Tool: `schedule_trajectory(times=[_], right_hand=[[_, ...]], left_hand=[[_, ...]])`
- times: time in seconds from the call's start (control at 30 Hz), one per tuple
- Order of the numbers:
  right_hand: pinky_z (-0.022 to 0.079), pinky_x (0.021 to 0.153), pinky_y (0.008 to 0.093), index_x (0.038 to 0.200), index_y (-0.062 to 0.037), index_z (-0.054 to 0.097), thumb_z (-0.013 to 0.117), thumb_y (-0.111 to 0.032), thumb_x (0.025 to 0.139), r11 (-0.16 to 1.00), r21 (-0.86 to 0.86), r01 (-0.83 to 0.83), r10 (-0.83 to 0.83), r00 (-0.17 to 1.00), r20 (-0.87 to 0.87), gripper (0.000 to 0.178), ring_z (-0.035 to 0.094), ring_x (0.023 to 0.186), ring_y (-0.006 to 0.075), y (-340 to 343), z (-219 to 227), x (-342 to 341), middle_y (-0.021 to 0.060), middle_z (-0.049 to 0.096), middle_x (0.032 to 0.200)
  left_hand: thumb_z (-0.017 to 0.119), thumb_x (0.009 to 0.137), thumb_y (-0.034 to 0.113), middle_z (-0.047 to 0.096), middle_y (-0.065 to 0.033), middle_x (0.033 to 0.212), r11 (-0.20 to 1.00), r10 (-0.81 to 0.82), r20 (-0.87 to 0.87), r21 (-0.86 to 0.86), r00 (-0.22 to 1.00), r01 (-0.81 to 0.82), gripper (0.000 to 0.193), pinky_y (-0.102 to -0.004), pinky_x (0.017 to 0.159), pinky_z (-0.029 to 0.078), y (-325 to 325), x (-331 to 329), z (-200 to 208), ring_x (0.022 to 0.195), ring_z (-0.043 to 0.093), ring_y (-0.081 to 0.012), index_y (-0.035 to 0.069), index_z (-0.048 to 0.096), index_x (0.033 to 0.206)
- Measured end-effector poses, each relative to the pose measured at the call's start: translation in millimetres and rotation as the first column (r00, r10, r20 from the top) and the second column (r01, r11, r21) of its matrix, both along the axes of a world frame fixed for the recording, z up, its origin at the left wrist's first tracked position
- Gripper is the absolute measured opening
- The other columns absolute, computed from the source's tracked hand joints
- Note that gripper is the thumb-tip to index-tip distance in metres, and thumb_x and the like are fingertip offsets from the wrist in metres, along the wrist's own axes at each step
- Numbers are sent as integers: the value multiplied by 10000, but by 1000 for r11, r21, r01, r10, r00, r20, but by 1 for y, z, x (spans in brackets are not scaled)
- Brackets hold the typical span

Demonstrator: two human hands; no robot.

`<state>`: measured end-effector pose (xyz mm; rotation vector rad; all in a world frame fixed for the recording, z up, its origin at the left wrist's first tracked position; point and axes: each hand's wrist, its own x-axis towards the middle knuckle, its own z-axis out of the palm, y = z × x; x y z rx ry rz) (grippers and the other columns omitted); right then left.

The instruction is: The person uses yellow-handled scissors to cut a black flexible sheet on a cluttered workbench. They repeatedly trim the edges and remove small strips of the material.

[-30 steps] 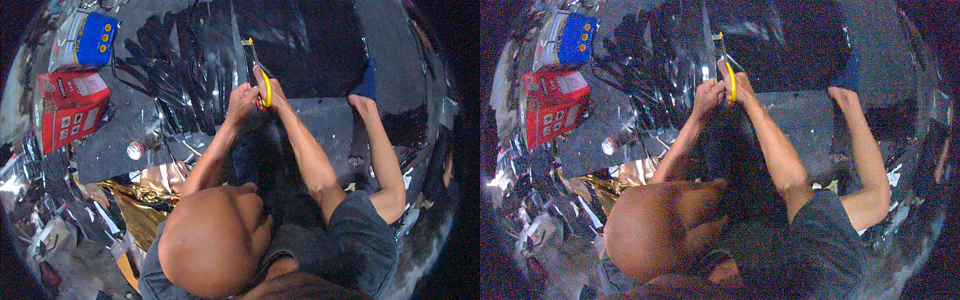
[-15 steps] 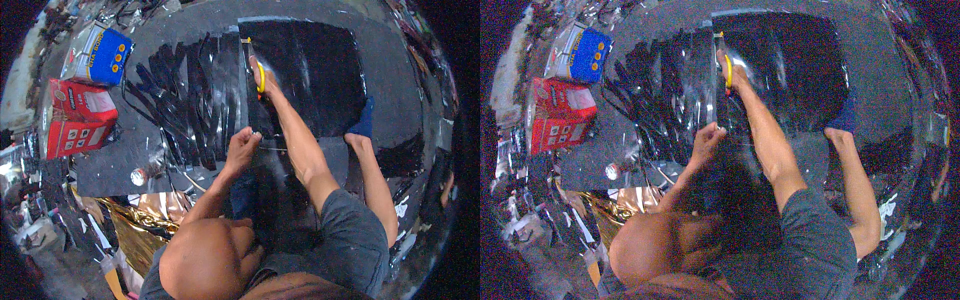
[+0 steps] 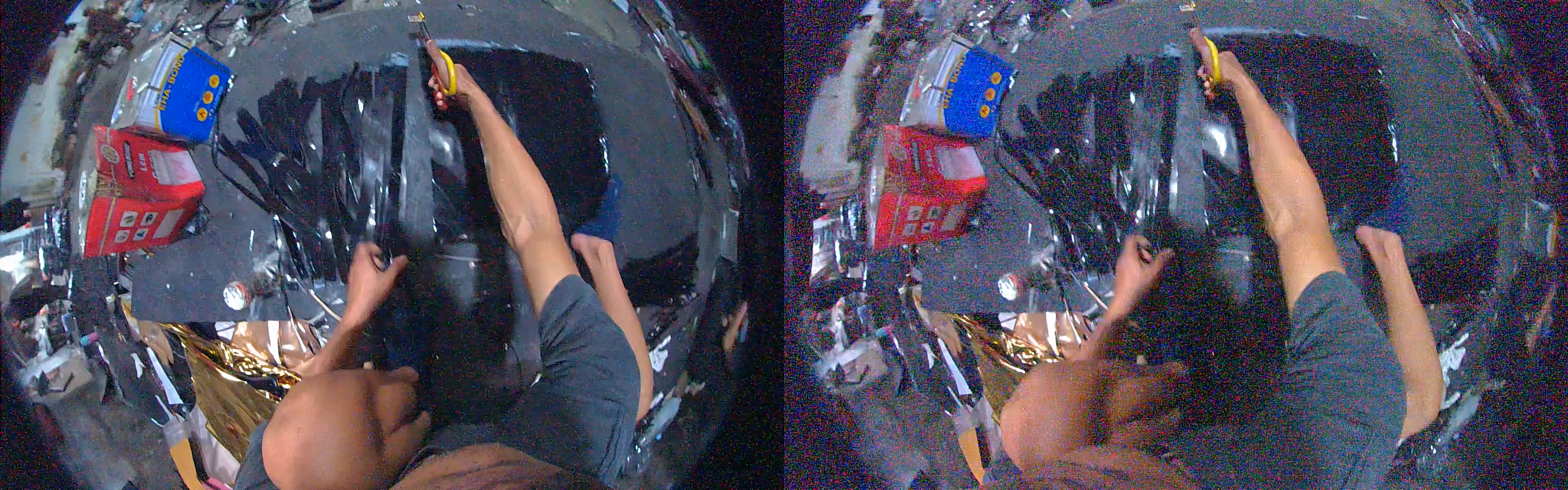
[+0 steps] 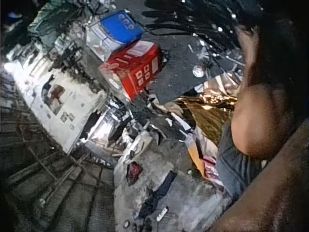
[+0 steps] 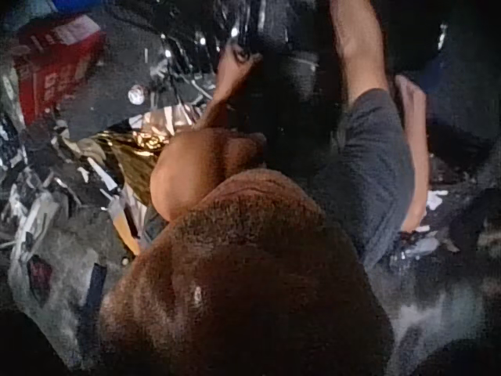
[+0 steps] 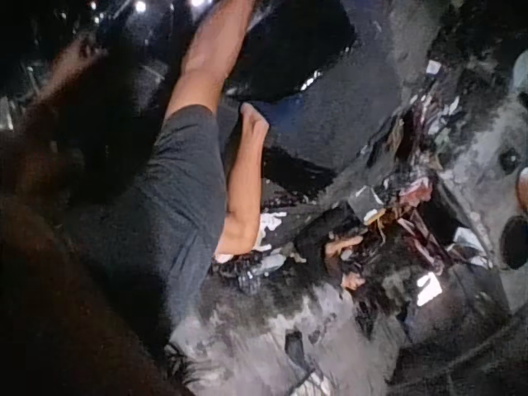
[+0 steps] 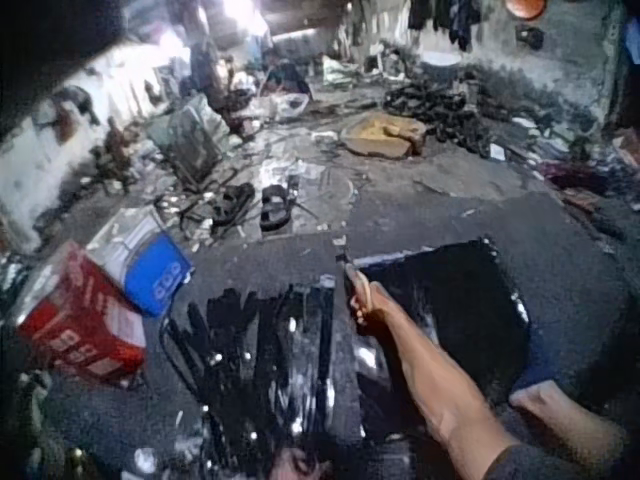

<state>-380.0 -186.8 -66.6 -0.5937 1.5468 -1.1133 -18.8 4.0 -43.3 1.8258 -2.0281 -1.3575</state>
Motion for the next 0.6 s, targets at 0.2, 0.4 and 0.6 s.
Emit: schedule_trajectory(times=[0.2,0.4,0.6], right_hand=[[398,321,312,722,-74,456,286,-728,812,990,137,43,-56,994,98,681,446,350,170,169,19,47,40,453,501],[415,344,293,683,-39,490,228,-742,809,973,164,161,-189,968,166,760,475,345,174,340,60,137,52,451,460],[445,428,291,768,-37,523,296,-737,789,895,439,82,-250,907,340,737,513,445,168,417,64,210,50,498,555]], left_hand=[[682,720,129,536,-181,998,917,-199,-274,-390,941,81,453,-348,783,475,-18,-55,-20,882,571,-300,-31,483,1095],[727,696,227,615,-174,1024,984,173,-297,93,939,-152,576,-342,825,461,-13,-125,-60,924,607,-242,-48,492,1144],[709,725,185,634,-90,611,992,72,-292,121,954,-38,197,-317,579,477,-33,-118,-64,582,615,-170,0,648,757]])
